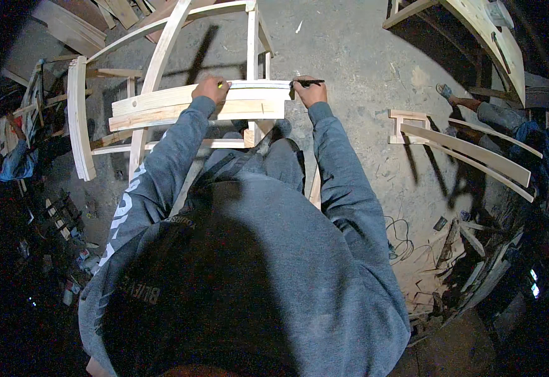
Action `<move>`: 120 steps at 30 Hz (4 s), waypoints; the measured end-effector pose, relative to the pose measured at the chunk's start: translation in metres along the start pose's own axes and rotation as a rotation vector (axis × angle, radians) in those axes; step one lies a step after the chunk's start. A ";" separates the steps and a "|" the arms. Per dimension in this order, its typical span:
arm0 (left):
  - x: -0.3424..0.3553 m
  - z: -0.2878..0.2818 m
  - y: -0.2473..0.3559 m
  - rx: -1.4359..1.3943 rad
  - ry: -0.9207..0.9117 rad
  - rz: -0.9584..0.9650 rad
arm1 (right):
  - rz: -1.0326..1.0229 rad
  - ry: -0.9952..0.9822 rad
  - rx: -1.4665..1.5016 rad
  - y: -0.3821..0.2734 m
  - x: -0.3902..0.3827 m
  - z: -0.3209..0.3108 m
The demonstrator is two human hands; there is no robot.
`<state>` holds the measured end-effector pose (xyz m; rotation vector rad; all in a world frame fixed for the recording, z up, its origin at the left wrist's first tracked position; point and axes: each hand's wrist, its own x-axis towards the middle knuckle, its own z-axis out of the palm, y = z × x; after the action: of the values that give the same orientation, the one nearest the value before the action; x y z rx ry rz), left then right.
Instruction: Measuring a piece of wood with a tape measure, marking it with a pencil, and using a drill to create a pilot hole.
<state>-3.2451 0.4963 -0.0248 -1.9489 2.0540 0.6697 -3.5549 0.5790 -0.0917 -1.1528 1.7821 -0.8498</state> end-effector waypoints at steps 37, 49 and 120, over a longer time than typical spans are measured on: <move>0.004 0.004 -0.001 -0.009 -0.024 -0.002 | -0.030 -0.141 -0.017 0.006 0.019 -0.009; 0.003 0.003 0.000 -0.013 -0.030 -0.017 | 0.029 -0.129 -0.056 0.002 0.020 -0.006; 0.000 0.011 -0.003 -0.022 0.047 0.006 | -0.020 -0.118 -0.020 -0.017 0.015 0.048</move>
<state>-3.2436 0.5016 -0.0346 -1.9889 2.0894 0.6569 -3.5092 0.5541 -0.1014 -1.2106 1.6893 -0.7609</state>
